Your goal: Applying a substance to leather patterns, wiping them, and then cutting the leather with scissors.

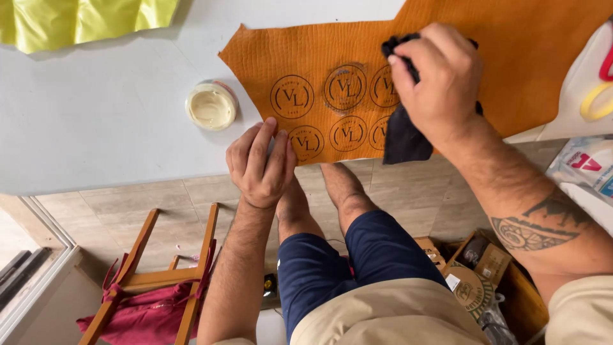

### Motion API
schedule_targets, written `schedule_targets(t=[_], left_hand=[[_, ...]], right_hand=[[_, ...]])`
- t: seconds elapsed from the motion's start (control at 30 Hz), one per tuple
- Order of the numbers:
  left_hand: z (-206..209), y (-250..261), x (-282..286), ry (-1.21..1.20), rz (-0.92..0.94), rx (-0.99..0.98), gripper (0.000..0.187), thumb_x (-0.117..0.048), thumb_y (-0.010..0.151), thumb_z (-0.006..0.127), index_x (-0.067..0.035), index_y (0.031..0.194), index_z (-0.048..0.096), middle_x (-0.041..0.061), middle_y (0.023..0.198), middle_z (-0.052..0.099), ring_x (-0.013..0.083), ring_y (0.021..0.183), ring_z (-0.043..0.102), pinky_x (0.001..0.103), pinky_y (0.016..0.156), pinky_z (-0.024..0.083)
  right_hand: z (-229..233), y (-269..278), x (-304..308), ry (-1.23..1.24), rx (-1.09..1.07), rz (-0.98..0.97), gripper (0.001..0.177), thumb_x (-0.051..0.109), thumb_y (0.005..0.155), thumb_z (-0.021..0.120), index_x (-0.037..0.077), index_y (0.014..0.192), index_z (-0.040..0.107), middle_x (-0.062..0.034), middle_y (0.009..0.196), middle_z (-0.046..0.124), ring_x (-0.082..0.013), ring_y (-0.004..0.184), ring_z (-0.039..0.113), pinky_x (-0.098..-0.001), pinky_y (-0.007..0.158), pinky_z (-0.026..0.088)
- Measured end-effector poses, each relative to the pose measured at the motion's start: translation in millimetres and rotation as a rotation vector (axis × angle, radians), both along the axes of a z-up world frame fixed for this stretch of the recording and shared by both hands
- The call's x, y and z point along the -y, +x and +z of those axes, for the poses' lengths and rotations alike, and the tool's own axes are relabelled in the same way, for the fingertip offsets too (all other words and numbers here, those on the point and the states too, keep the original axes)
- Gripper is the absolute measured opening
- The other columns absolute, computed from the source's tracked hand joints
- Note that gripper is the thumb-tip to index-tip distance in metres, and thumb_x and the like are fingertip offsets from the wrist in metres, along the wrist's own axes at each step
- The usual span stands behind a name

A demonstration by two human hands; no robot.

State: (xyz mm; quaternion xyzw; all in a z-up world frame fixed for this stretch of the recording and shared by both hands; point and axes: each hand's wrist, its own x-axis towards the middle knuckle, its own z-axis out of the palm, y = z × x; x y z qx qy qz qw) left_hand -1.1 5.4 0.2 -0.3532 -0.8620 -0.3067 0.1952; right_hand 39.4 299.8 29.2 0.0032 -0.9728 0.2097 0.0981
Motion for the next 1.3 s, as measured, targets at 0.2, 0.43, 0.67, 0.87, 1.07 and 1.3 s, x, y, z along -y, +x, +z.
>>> schedule_targets(t=[0.2, 0.43, 0.67, 0.87, 1.07, 1.3], left_hand=[[-4.5, 1.8, -0.3, 0.012, -0.006, 0.014, 0.007, -0.004, 0.092, 0.069, -0.004, 0.097, 0.074, 0.015, 0.113, 0.072, 0.0309, 0.091, 0.071, 0.04, 0.076, 0.052], [-8.6, -1.4, 0.4, 0.001, -0.006, -0.003, 0.007, -0.005, 0.093, 0.069, -0.004, 0.096, 0.075, 0.015, 0.114, 0.072, 0.0305, 0.091, 0.071, 0.04, 0.077, 0.052], [-1.8, 4.0, 2.5, 0.003, -0.043, 0.024, 0.008, -0.006, 0.095, 0.068, -0.003, 0.097, 0.075, 0.015, 0.114, 0.072, 0.0313, 0.092, 0.07, 0.04, 0.077, 0.053], [-2.8, 0.3, -0.1, -0.007, -0.015, 0.027, 0.011, -0.008, 0.097, 0.065, -0.003, 0.099, 0.075, 0.016, 0.116, 0.071, 0.0317, 0.096, 0.071, 0.041, 0.08, 0.054], [-0.9, -4.8, 2.0, -0.016, 0.026, 0.001, 0.016, -0.007, 0.098, 0.059, -0.003, 0.098, 0.074, 0.016, 0.117, 0.071, 0.0315, 0.096, 0.071, 0.041, 0.08, 0.054], [5.6, -2.7, 3.0, -0.026, 0.023, -0.021, 0.019, -0.004, 0.096, 0.055, -0.004, 0.095, 0.074, 0.015, 0.115, 0.072, 0.0291, 0.094, 0.073, 0.039, 0.076, 0.054]], right_hand=[[1.8, -1.5, 3.9, -0.016, 0.012, -0.035, 0.013, -0.002, 0.097, 0.081, -0.006, 0.096, 0.069, -0.0183, 0.091, 0.059, -0.0376, 0.079, 0.057, -0.0501, 0.068, 0.044], [-2.3, 36.6, -12.9, -0.023, 0.046, -0.051, 0.015, -0.007, 0.102, 0.081, -0.008, 0.099, 0.067, -0.0215, 0.093, 0.058, -0.0404, 0.082, 0.055, -0.0513, 0.071, 0.042], [-0.6, 36.1, 2.3, 0.055, 0.122, 0.12, 0.021, 0.012, 0.094, 0.095, 0.003, 0.097, 0.076, -0.0102, 0.095, 0.066, -0.0251, 0.087, 0.058, -0.0396, 0.073, 0.045], [-0.5, 6.5, 12.5, 0.091, 0.1, 0.192, 0.015, 0.016, 0.097, 0.088, 0.008, 0.094, 0.075, -0.0076, 0.096, 0.065, -0.0284, 0.088, 0.057, -0.0427, 0.072, 0.038], [-1.2, -7.3, 35.2, 0.096, 0.053, 0.194, 0.017, 0.014, 0.093, 0.091, 0.011, 0.087, 0.074, -0.0051, 0.094, 0.066, -0.0269, 0.089, 0.055, -0.0444, 0.081, 0.035], [8.9, 0.8, 43.8, 0.077, 0.033, 0.133, 0.021, 0.004, 0.094, 0.087, 0.009, 0.081, 0.072, -0.0094, 0.103, 0.068, -0.0303, 0.093, 0.058, -0.047, 0.082, 0.037]])
